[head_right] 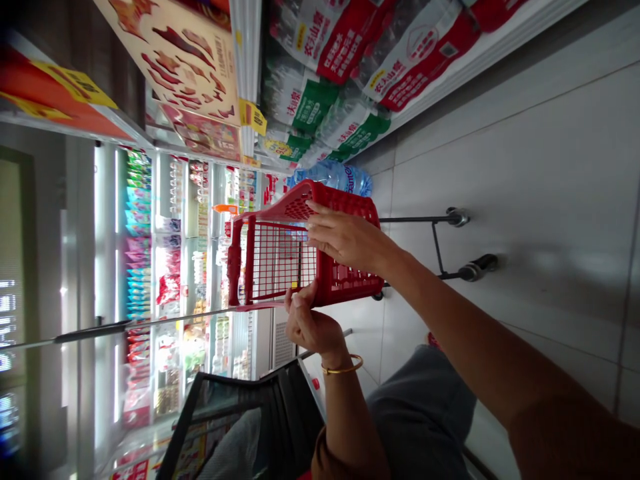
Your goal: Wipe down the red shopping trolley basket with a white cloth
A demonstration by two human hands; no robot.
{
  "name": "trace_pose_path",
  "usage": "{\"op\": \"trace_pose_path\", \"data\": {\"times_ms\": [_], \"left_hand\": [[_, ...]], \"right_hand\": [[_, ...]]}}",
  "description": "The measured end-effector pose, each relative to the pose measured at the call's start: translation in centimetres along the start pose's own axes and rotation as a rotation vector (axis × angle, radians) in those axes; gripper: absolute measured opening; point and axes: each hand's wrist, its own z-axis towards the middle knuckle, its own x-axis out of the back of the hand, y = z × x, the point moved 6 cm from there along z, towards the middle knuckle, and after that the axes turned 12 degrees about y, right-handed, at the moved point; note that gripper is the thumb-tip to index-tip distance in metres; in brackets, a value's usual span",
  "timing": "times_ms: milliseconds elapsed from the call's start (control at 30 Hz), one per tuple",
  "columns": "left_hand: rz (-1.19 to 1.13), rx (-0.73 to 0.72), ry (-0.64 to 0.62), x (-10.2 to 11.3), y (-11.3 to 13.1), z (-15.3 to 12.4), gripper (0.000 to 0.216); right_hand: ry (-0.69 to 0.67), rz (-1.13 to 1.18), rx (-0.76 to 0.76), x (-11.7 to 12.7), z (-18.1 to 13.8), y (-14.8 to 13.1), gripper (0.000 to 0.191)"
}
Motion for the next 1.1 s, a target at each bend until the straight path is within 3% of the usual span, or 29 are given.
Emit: {"op": "trace_pose_path", "data": {"times_ms": [133,233,333,533,733,933,1100], "left_hand": [[-0.003,0.019,0.016,0.2,0.0,0.0,0.043],[0.085,-0.068,0.006,0.2,0.6,0.1,0.042],[0.173,-0.222,-0.083,-0.7,2.1,0.2,0.036],[0.252,-0.171,-0.286,-2.6,2.6,-0.1,0.048],[0.224,-0.310,-0.362,-3.1,1.8,-0.2,0.063],[0.194,-0.262,-0.388,-3.1,0.5,0.3,0.071],[0.179,-0.183,-0.398,-2.9,-0.7,0.4,0.076]], "right_hand": [[0.011,-0.009,0.004,0.0,-0.3,-0.3,0.028],[0.025,-0.027,0.009,-0.1,-0.5,-0.7,0.028],[0.042,-0.035,-0.002,-0.3,-0.7,-1.0,0.028],[0.102,0.078,-0.053,-0.2,-1.8,-1.1,0.029],[0.020,0.192,-0.081,-0.2,-4.1,-1.0,0.049],[0.026,0.166,-0.137,-0.9,-5.7,-0.4,0.046],[0.125,0.165,-0.102,-1.2,-6.1,-1.6,0.043]]}}
